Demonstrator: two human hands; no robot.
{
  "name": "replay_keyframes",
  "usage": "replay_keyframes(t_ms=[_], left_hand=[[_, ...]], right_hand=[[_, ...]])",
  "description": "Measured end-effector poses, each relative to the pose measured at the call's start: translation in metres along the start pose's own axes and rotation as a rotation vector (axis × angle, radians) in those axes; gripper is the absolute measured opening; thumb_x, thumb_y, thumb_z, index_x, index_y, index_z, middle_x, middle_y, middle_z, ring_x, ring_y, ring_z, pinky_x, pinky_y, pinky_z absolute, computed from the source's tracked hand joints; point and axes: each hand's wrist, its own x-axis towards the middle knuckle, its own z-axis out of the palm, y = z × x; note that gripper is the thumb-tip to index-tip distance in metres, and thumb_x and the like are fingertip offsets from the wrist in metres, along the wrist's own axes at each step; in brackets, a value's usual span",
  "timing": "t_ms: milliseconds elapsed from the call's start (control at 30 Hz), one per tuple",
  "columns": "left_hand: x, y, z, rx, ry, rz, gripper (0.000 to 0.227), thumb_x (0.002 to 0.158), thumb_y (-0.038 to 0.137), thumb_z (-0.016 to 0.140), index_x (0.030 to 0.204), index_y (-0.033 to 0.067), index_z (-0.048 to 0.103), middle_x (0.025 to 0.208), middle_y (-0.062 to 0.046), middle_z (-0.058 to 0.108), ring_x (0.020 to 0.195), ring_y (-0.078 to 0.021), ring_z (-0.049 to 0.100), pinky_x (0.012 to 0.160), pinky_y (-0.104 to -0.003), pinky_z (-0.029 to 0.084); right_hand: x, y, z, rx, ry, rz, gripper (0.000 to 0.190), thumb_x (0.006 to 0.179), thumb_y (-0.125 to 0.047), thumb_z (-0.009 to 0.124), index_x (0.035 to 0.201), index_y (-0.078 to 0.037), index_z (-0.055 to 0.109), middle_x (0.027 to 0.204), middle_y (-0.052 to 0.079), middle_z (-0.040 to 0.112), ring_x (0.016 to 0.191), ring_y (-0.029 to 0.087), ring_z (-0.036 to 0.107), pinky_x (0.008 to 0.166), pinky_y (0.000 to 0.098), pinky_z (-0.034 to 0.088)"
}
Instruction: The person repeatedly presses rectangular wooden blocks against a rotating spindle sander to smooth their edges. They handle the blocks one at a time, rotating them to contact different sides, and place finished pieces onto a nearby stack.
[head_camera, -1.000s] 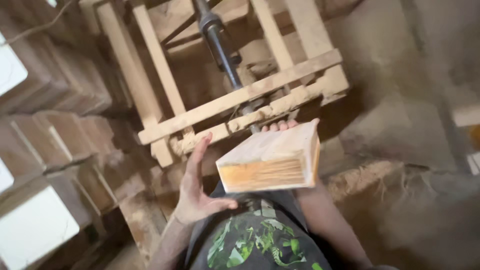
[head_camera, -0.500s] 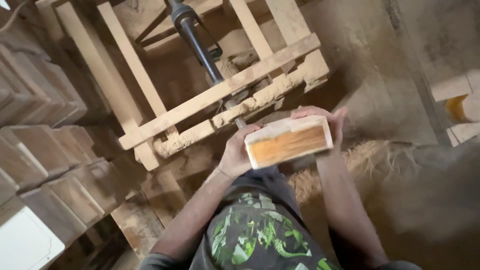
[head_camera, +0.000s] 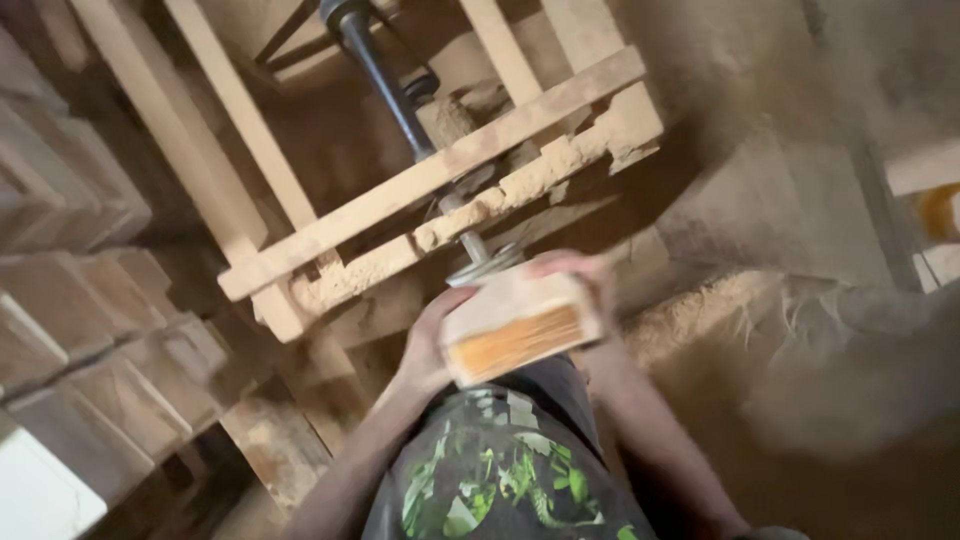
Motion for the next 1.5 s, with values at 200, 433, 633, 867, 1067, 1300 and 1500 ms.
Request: replay_keyframes(t_ms=[200, 433, 633, 867, 1067, 1300, 1500], left_hand=[[0.049, 0.008, 0.007, 0.702, -0.225, 0.547, 0.049, 0.094, 0.024, 0.073, 0.132, -0.0028, 0.055, 0.132, -0.017, 0.061, 0.124, -0.0282, 0.06, 0.105, -0.043, 0.052], [-0.073, 0.025, -0.033, 1.079, 0.12, 0.557, 0.082, 0.071, 0.001, 0.082, 0.144, 0.0042, 0.046, 0.136, -0.014, 0.063, 0.119, -0.0213, 0.065, 0.101, -0.038, 0.054], [-0.038, 0.009, -0.015, 1.044, 0.25, 0.494, 0.07, 0.062, -0.008, 0.087, 0.126, -0.0059, 0.059, 0.114, -0.015, 0.073, 0.098, -0.0249, 0.073, 0.084, -0.039, 0.061], [0.076, -0.069, 0.173, 0.88, -0.24, 0.283, 0.06, 0.071, -0.002, 0.088, 0.125, -0.0106, 0.065, 0.114, -0.017, 0.073, 0.101, -0.0231, 0.07, 0.088, -0.035, 0.059], [0.168, -0.115, 0.273, 1.407, -0.237, 0.251, 0.053, 0.084, 0.023, 0.081, 0.128, -0.0005, 0.062, 0.111, -0.01, 0.076, 0.102, -0.0156, 0.07, 0.089, -0.03, 0.057], [0.237, -0.117, 0.225, 1.343, -0.093, 0.317, 0.046, 0.079, 0.015, 0.082, 0.118, -0.0029, 0.067, 0.103, -0.015, 0.075, 0.094, -0.0211, 0.071, 0.083, -0.035, 0.058], [0.24, -0.098, 0.127, 1.418, 0.094, 0.433, 0.051, 0.079, 0.015, 0.083, 0.123, -0.0046, 0.065, 0.111, -0.02, 0.076, 0.104, -0.0256, 0.073, 0.095, -0.039, 0.055]], right_hand=[[0.013, -0.016, -0.045, -0.008, 0.065, 0.113, 0.035, 0.104, -0.031, 0.053, 0.103, 0.0, 0.07, 0.105, 0.017, 0.075, 0.099, 0.028, 0.073, 0.091, 0.0372, 0.06], [0.034, 0.036, 0.045, 0.51, 0.066, 0.359, 0.038, 0.102, -0.037, 0.055, 0.096, -0.004, 0.072, 0.101, 0.014, 0.076, 0.1, 0.025, 0.072, 0.095, 0.0358, 0.057], [-0.006, 0.009, -0.013, 0.283, 0.441, 0.294, 0.064, 0.093, -0.055, 0.066, 0.128, -0.002, 0.06, 0.126, 0.012, 0.067, 0.116, 0.022, 0.064, 0.101, 0.0365, 0.051], [-0.052, -0.079, -0.116, 0.561, 0.563, 0.131, 0.074, 0.09, -0.023, 0.081, 0.148, 0.004, 0.044, 0.137, 0.016, 0.058, 0.125, 0.028, 0.059, 0.103, 0.0444, 0.05], [-0.025, -0.159, -0.3, 0.549, 1.227, 0.055, 0.063, 0.082, -0.018, 0.061, 0.14, 0.001, 0.045, 0.131, 0.017, 0.061, 0.119, 0.033, 0.063, 0.099, 0.0526, 0.055], [0.07, -0.329, -0.647, -0.053, 1.147, -0.042, 0.081, 0.094, -0.047, 0.066, 0.155, -0.003, 0.038, 0.155, 0.016, 0.054, 0.136, 0.025, 0.061, 0.106, 0.0356, 0.055], [0.063, -0.348, -0.794, 0.354, 1.388, -0.261, 0.066, 0.101, -0.057, 0.064, 0.132, -0.007, 0.033, 0.11, 0.022, 0.053, 0.076, 0.025, 0.053, 0.077, 0.0445, 0.043]])
